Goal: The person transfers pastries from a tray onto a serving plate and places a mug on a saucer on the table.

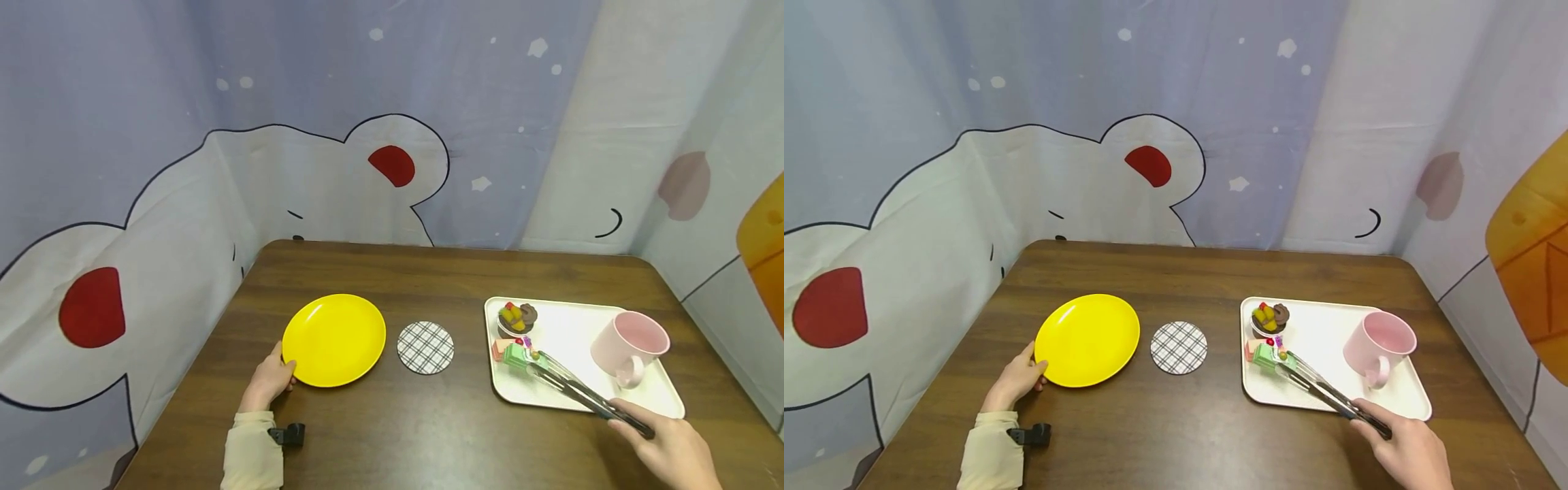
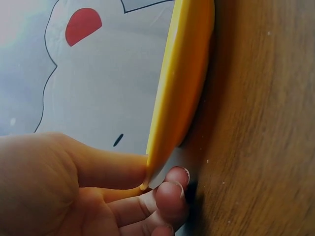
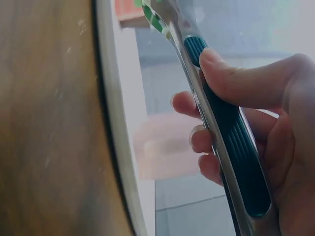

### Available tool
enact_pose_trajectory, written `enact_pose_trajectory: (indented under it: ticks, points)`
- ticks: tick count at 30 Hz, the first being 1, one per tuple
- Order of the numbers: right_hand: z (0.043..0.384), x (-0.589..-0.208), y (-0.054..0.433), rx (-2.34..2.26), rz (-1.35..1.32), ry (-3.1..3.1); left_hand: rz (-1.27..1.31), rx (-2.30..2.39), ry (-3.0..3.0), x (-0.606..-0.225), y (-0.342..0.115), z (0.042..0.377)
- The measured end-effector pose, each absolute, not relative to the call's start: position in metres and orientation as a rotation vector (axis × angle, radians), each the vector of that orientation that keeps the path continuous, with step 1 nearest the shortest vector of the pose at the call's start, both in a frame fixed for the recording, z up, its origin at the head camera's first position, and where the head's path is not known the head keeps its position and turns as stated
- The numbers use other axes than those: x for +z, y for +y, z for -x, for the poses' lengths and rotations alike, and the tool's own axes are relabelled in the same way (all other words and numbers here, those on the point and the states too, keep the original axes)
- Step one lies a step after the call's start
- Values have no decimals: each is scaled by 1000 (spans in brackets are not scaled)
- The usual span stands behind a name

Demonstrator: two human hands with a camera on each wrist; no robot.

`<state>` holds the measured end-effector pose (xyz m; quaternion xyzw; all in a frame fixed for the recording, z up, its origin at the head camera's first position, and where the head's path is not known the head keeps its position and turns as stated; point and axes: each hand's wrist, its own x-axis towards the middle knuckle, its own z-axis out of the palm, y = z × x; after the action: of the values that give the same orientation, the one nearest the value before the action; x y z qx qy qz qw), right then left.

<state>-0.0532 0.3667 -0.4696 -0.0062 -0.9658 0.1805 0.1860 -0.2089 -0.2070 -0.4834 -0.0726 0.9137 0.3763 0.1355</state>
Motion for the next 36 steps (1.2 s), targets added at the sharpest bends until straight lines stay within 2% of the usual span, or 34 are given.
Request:
enact_pose_trajectory:
  ticks: [15, 36]
  points:
    - [79, -440, 315, 528, 13, -2609, 205, 1171, 2649, -485, -207, 207]
    - [122, -444, 223, 585, -209, -2588, 248, 1207, 2686, -487, -204, 200]
